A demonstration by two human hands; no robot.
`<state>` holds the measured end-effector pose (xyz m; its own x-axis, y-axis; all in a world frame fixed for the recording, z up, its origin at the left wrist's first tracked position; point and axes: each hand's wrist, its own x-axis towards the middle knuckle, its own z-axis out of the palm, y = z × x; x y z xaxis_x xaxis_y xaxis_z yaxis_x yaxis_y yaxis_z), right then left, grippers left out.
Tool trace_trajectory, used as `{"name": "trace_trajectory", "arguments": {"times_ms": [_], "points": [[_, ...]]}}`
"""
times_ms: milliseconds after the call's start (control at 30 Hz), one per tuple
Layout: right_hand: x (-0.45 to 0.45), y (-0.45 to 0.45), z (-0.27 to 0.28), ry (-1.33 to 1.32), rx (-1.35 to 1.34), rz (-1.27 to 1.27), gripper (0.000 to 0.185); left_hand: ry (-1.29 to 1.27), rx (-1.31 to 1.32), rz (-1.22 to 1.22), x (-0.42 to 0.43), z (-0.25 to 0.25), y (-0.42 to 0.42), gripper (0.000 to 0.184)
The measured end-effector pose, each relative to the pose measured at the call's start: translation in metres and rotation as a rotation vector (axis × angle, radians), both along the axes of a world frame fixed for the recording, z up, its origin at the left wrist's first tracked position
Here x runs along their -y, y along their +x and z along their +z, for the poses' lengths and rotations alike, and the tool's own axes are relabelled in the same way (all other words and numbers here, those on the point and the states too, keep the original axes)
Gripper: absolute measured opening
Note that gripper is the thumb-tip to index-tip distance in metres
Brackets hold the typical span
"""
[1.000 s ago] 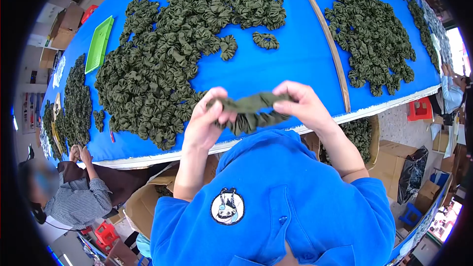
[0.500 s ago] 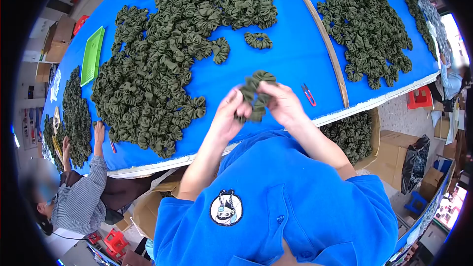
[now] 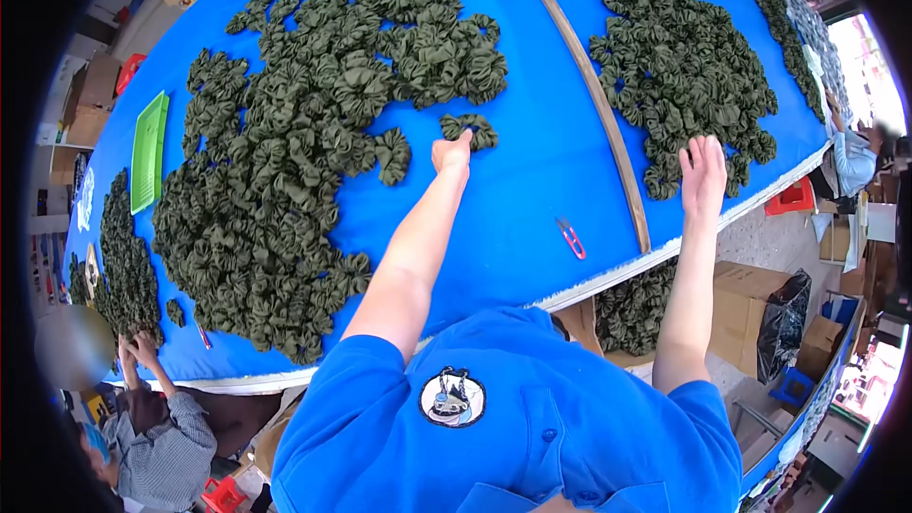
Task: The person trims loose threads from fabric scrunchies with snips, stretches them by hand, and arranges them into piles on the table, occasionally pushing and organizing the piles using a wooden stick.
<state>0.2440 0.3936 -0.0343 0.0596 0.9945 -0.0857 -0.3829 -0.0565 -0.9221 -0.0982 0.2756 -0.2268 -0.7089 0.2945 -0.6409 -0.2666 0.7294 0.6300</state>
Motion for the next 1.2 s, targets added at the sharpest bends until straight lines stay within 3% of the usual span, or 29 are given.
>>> {"name": "trace_trajectory", "arguments": {"times_ms": [33, 167, 200, 267, 333, 400, 467, 600, 667, 733, 767, 833, 933, 1000, 1100, 1167, 1200], "points": [[0.011, -0.012, 0.004, 0.001, 0.080, 0.052, 0.034, 0.003, -0.001, 0.000, -0.005, -0.003, -0.003, 0.055], [0.056, -0.040, -0.026, -0.095, 0.394, 0.284, 0.032, 0.478, 0.144, 0.009, 0.021, -0.014, 0.004, 0.046], [0.071, -0.056, -0.031, -0.041, 0.453, 0.375, 0.031, 0.465, 0.140, 0.006, 0.036, -0.004, 0.006, 0.046], [0.097, -0.088, -0.037, 0.047, 0.514, 0.603, 0.037, 0.609, 0.189, -0.185, 0.073, 0.055, 0.016, 0.041], [0.121, -0.123, -0.022, 0.451, 0.781, 0.769, 0.045, 0.754, 0.243, -0.377, 0.110, 0.116, 0.028, 0.037], [0.150, -0.157, -0.002, 0.657, 0.706, 0.975, 0.051, 0.684, 0.173, -0.572, 0.144, 0.152, 0.034, 0.031], [0.175, -0.172, 0.010, 0.392, 0.768, 1.259, 0.049, 0.683, 0.139, -0.541, 0.175, 0.182, 0.039, 0.030], [0.218, -0.176, 0.017, 0.440, 0.404, 1.263, 0.035, 0.708, 0.196, -0.440, 0.239, 0.208, 0.029, 0.026], [0.222, -0.162, 0.034, 0.222, 0.396, 1.399, 0.031, 0.939, 0.550, -0.097, 0.270, 0.217, 0.019, 0.024], [0.225, -0.156, 0.040, 0.207, 0.353, 1.356, 0.031, 1.146, 0.552, 0.078, 0.293, 0.229, 0.013, 0.025], [0.225, -0.153, 0.043, 0.183, 0.315, 1.312, 0.031, 1.155, 0.542, 0.085, 0.291, 0.233, 0.019, 0.025], [0.230, -0.147, 0.045, 0.120, 0.239, 1.223, 0.032, 1.187, 0.604, 0.347, 0.276, 0.238, 0.042, 0.024], [0.232, -0.155, 0.027, -0.076, 0.090, 1.018, 0.034, 1.364, 0.676, 0.339, 0.248, 0.202, 0.046, 0.020], [0.227, -0.162, 0.015, -0.245, -0.049, 0.790, 0.037, 1.437, 0.643, 0.510, 0.230, 0.192, 0.051, 0.020], [0.245, -0.159, 0.009, -0.356, 0.016, 0.850, 0.040, 1.494, 0.657, 0.490, 0.216, 0.188, 0.069, 0.021], [0.260, -0.164, 0.006, -0.313, -0.111, 0.936, 0.037, 1.435, 0.648, 0.422, 0.208, 0.185, 0.084, 0.022], [0.267, -0.167, 0.001, -0.328, -0.156, 0.850, 0.034, 1.430, 0.653, 0.422, 0.208, 0.183, 0.087, 0.022]]}}
